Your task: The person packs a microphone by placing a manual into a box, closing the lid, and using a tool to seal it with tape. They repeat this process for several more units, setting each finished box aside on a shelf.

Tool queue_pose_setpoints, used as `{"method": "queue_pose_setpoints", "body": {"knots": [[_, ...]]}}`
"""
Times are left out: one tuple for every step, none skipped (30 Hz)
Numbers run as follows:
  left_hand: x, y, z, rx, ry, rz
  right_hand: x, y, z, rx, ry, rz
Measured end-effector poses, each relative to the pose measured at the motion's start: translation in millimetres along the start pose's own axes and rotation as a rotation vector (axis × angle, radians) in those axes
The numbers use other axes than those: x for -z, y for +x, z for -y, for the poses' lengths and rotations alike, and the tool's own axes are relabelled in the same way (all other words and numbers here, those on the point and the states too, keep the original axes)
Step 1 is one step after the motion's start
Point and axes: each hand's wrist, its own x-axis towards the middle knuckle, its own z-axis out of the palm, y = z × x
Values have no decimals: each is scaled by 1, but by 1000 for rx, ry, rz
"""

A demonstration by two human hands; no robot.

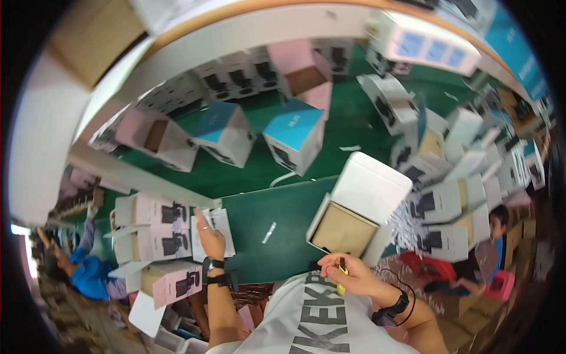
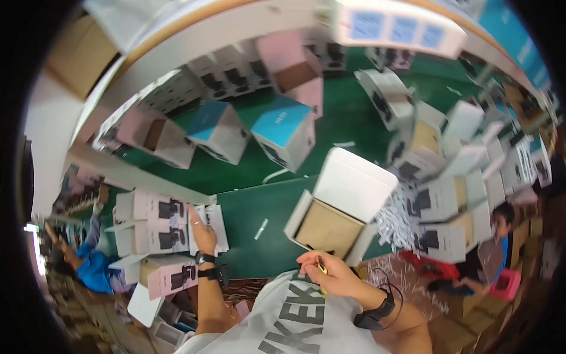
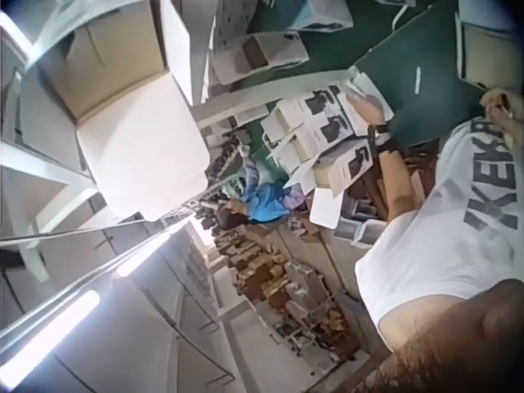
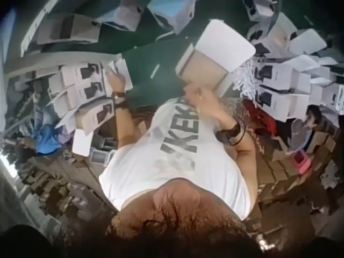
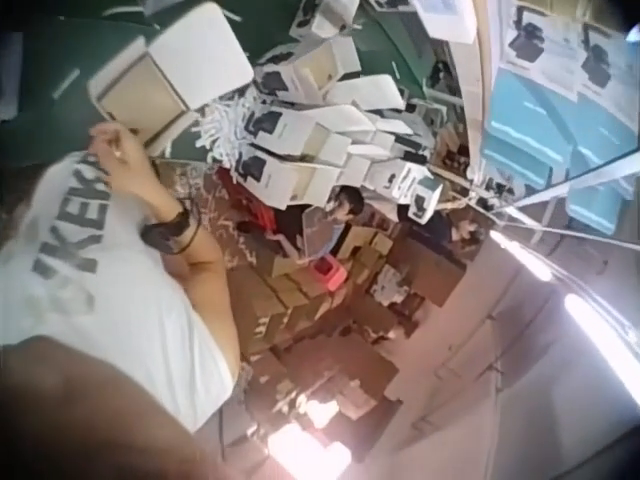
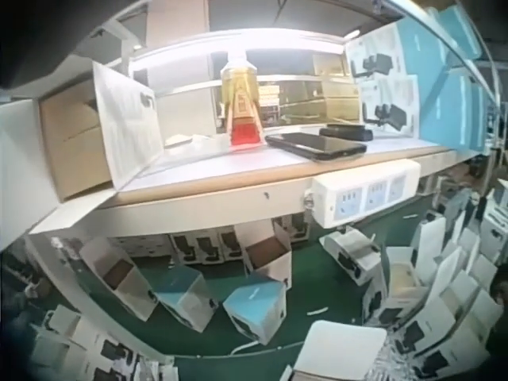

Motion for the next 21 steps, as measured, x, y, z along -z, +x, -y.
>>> {"method": "queue_pose_setpoints", "body": {"knots": [[10,5,-20,-14,-362,-54,4,-10,-8,-23,-33,22],[23,10,-38,-15,-725,-98,8,-18,-15,-47,-65,46],[59,15,-95,-42,-953,-57,13,-25,-20,-70,-93,68],[101,10,-157,-48,-1170,-35,14,-31,-21,-72,-84,51],[121,5,-195,-279,-1298,-94,15,-37,-20,-39,-58,85],[131,2,-227,-513,-1419,-155,18,-42,-19,-8,-33,119],[140,-4,-256,-624,-1484,-102,21,-46,-18,25,-8,152],[144,-6,-277,-739,-1544,-43,22,-51,-13,27,-1,143],[134,-1,-285,-846,-1489,54,21,-54,-5,49,-13,146],[121,4,-289,-952,-1429,151,21,-56,4,72,-25,150],[111,11,-289,-957,-1428,158,23,-60,11,95,-38,150],[101,19,-290,-1099,-1046,259,28,-63,16,101,-36,141],[95,23,-290,-1208,-653,346,34,-68,20,103,-86,120],[94,22,-294,-1224,-657,356,40,-75,21,104,-132,89],[95,19,-295,-1136,-653,322,45,-80,20,103,-179,59],[97,13,-296,-1048,-650,289,49,-86,14,105,-173,42],[98,7,-295,-958,-645,256,55,-90,2,101,-124,-205],[86,-2,-288,-966,-652,266,59,-90,-9,93,-75,-451],[65,-12,-274,-749,-856,428,61,-80,-11,97,-71,-453],[43,-25,-259,-508,-1048,582,63,-62,-10,88,-28,-641],[37,-34,-257,-250,-1233,738,65,-48,-13,74,10,-837]]}}
